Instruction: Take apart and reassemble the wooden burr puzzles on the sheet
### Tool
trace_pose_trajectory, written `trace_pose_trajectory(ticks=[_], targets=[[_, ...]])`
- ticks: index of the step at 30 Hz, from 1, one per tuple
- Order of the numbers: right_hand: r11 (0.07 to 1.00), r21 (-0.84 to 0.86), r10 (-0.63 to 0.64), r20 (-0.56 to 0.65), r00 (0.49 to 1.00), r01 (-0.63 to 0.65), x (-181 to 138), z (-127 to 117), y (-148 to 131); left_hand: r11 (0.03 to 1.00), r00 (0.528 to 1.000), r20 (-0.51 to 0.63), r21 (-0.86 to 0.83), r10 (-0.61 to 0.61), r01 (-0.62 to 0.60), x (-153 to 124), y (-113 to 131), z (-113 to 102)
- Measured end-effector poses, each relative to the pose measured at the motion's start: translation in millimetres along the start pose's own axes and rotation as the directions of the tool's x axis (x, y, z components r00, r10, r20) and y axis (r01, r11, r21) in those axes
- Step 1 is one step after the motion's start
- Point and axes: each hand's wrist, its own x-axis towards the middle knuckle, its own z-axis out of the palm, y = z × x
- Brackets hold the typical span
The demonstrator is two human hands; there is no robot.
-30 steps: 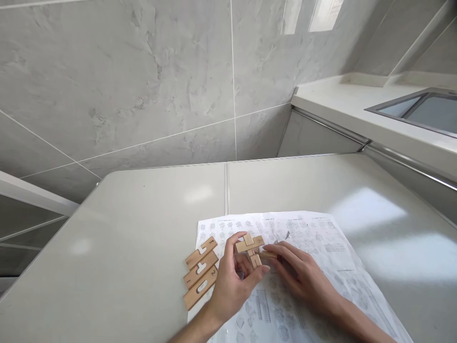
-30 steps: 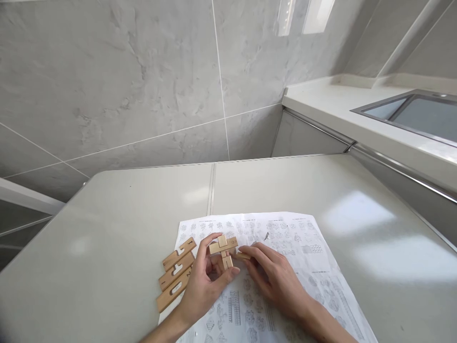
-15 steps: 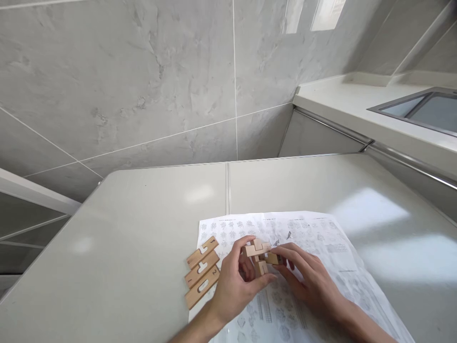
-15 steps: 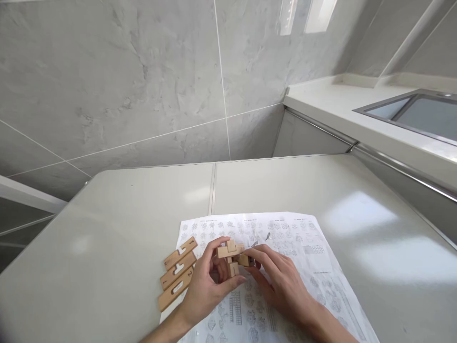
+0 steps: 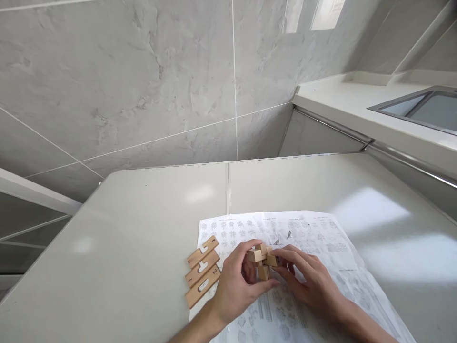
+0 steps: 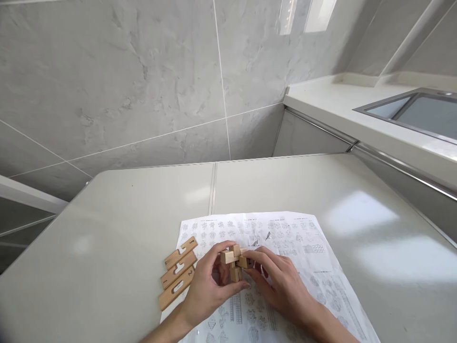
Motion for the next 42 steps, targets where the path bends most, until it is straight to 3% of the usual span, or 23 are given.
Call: trace_pose_trajectory(ticks=[7, 19, 27, 33, 38, 42], targets=[[1.000, 0.029, -0.012, -0.004, 1.000, 0.013, -0.6, -1.5, -3.3, 0.987, 0.995, -0.029, 0.134, 0.094, -0.089, -0.4, -5.1, -0.1], [0.998, 0.054, -0.032, -0.019, 0.999, 0.033, 1.5, -4.7, -9.5, 0.985, 0.992, 0.019, 0.119, 0.122, -0.123, 0.9, 4.8, 0.2], [0.985, 0.111, 0.141, -0.063, 0.988, -0.133, 2.5, -5.5, -6.3, 0.992, 0.992, -0.002, 0.019, 0.124, -0.124, 2.2, 2.5, -3.1], [0.966, 0.165, 0.177, 0.131, 0.975, -0.197, 5.1, -4.2, -5.4, 0.988, 0.989, 0.059, -0.073, 0.139, -0.135, 1.7, 0.5, -5.1], [0.973, 0.179, 0.116, 0.157, 0.981, -0.143, 5.9, -8.3, -6.2, 0.975, 0.974, 0.094, -0.112, 0.205, -0.194, 0.9, 1.4, -4.6], [0.945, 0.260, 0.134, 0.242, 0.961, -0.197, 7.2, -12.3, -9.8, 0.969, 0.969, 0.116, -0.142, 0.219, -0.202, 0.6, 0.3, -3.6]])
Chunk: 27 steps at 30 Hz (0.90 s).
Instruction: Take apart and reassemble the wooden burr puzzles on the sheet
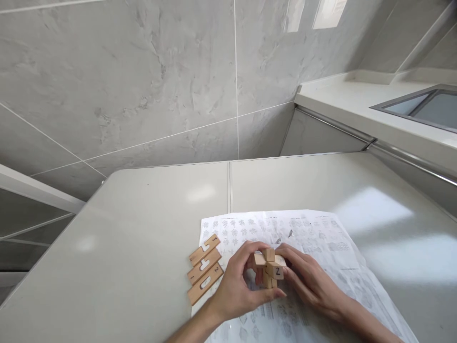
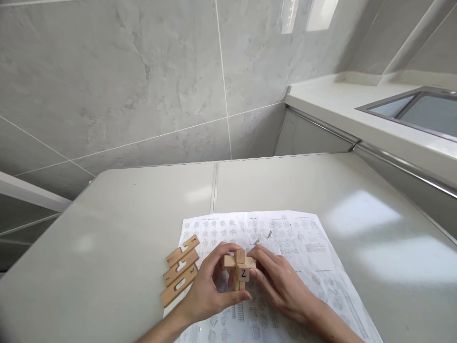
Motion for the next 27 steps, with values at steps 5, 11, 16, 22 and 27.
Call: trace_pose_trajectory(ticks=[5, 11, 16, 22, 27], targets=[[0.995, 0.063, 0.068, 0.057, 0.996, -0.072, 0.3, -4.4, -6.1, 1.000, 1.000, 0.019, -0.009, 0.009, -0.009, -0.1, 0.3, -1.1], [0.995, 0.066, 0.075, 0.045, 0.996, -0.077, 3.5, -8.4, -12.6, 0.996, 0.998, 0.062, 0.090, -0.012, 0.006, -1.1, 7.8, -2.7], [0.994, 0.066, 0.081, 0.051, 0.995, -0.084, 5.0, -9.7, -16.1, 0.992, 0.995, 0.081, 0.107, 0.053, -0.062, -3.1, 5.2, -2.0], [0.992, 0.095, 0.083, 0.042, 0.996, -0.087, 6.6, -10.5, -19.5, 0.979, 0.985, 0.086, 0.129, 0.150, -0.161, -3.5, -0.3, -1.7], [0.934, 0.292, 0.212, 0.015, 0.977, -0.207, 6.7, -6.3, -14.5, 0.989, 0.998, -0.012, 0.137, 0.056, -0.054, -3.0, 0.4, 0.4]])
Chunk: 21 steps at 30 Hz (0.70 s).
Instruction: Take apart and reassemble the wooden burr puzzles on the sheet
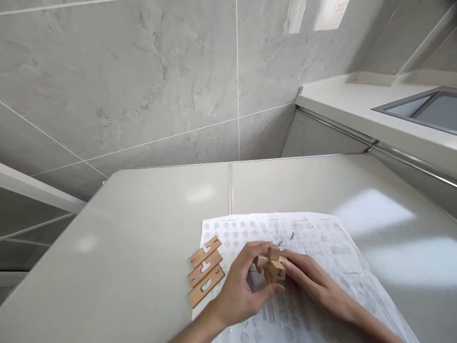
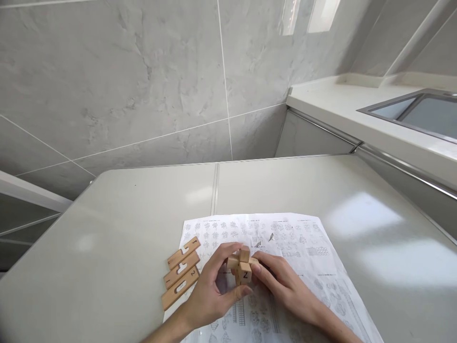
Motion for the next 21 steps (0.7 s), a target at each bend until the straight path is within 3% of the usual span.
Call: trace_pose_trajectory(ticks=[2, 6, 12, 21], targets=[[0.978, 0.182, 0.110, -0.020, 0.994, -0.105, 1.2, -1.5, 6.7, 0.996, 0.995, -0.038, 0.005, -0.091, 0.091, -0.2, 1.2, 1.0], [0.815, 0.529, 0.322, -0.076, 0.944, -0.235, 7.3, -10.7, 17.7, 0.983, 0.982, -0.039, 0.002, -0.185, 0.186, -0.5, 2.8, 1.9], [0.683, 0.727, 0.366, -0.256, 0.895, -0.071, 16.6, -28.5, 22.7, 0.984, 0.985, -0.020, 0.057, -0.171, 0.171, -1.1, -0.4, 3.4], [0.462, 0.884, 0.424, -0.285, 0.860, 0.064, 19.5, -40.4, 33.2, 0.989, 0.991, 0.000, 0.061, -0.137, 0.137, -1.0, -3.1, 4.9]])
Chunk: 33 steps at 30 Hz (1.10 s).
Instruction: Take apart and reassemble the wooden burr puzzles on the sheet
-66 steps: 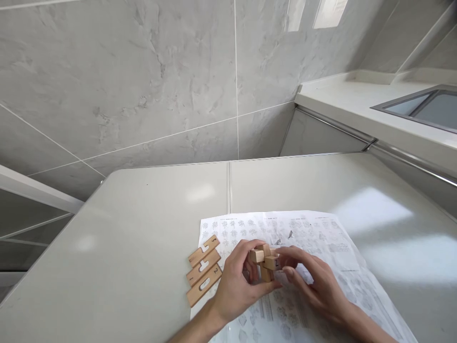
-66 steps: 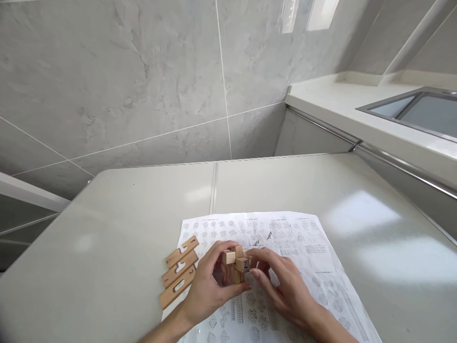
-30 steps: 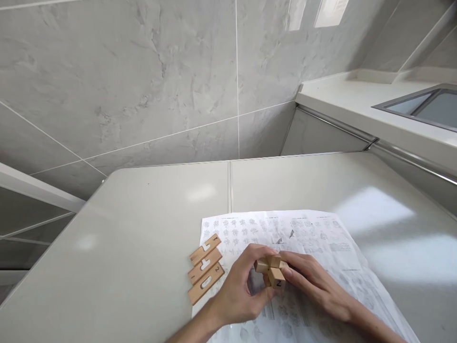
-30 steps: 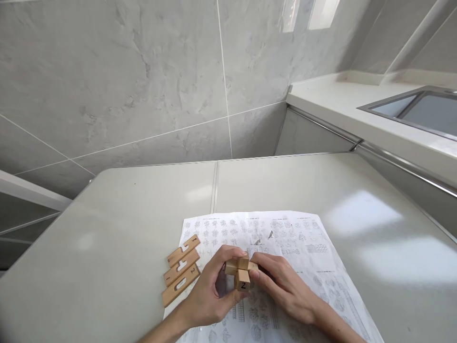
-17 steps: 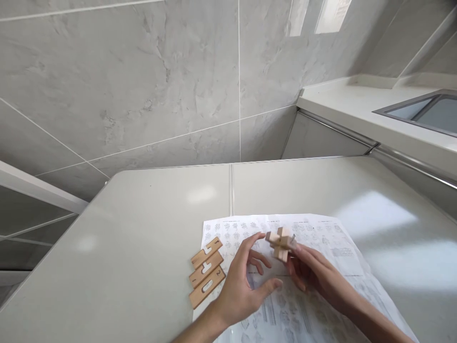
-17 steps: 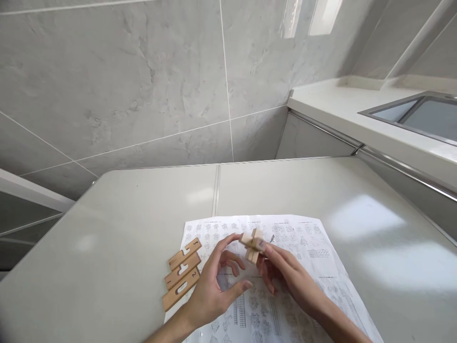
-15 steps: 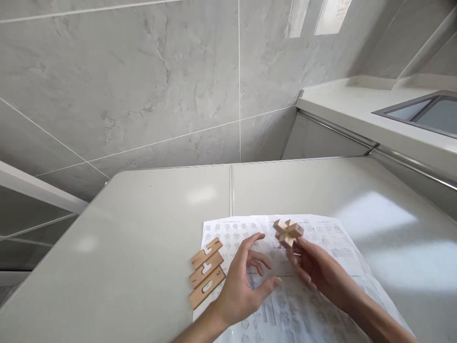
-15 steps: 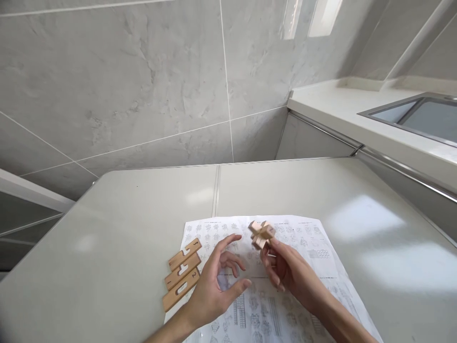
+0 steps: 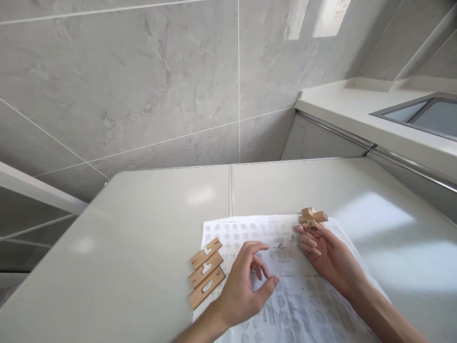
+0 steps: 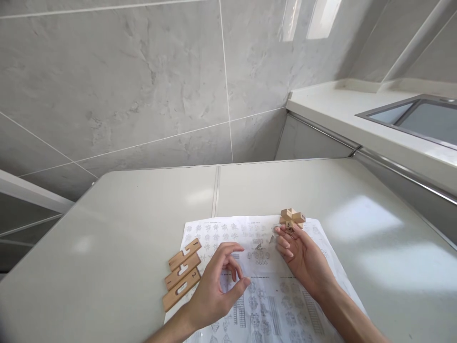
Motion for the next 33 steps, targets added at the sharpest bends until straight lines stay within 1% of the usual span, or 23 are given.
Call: trace_pose_trajectory(ticks=[4, 9, 14, 20, 27, 30, 33], targets=[[0.995, 0.096, -0.011, -0.055, 0.998, 0.016, 2.2, -4.2, 0.4, 0.999, 1.000, 0.010, 0.019, 0.028, -0.028, 0.3, 1.7, 0.1], [0.986, 0.152, -0.059, -0.067, 0.996, 0.068, 3.7, -8.8, -0.1, 0.998, 0.999, 0.010, 0.020, 0.051, -0.052, 0.9, 2.0, 0.5], [0.968, 0.245, -0.037, -0.088, 0.995, 0.057, 1.4, -5.1, -5.6, 0.999, 0.999, 0.012, 0.027, 0.036, -0.037, 0.6, 2.8, 0.3], [0.953, 0.300, -0.021, -0.085, 0.996, 0.046, 0.7, -2.8, -9.8, 0.998, 0.999, 0.010, 0.035, 0.043, -0.043, 0.2, 2.0, 0.8], [0.926, 0.376, 0.000, -0.052, 0.999, 0.019, 0.5, -8.3, -16.7, 0.997, 0.998, 0.006, 0.038, 0.061, -0.061, 0.3, 0.3, 1.7], [0.934, 0.358, 0.015, -0.047, 0.999, 0.003, 0.4, -8.8, -14.7, 0.997, 0.998, 0.011, 0.043, 0.069, -0.069, 0.4, -1.2, 1.8], [0.966, 0.258, 0.008, -0.030, 1.000, 0.000, -0.1, -6.2, -8.4, 0.997, 0.998, 0.015, 0.046, 0.068, -0.069, 0.6, -1.9, 1.5]])
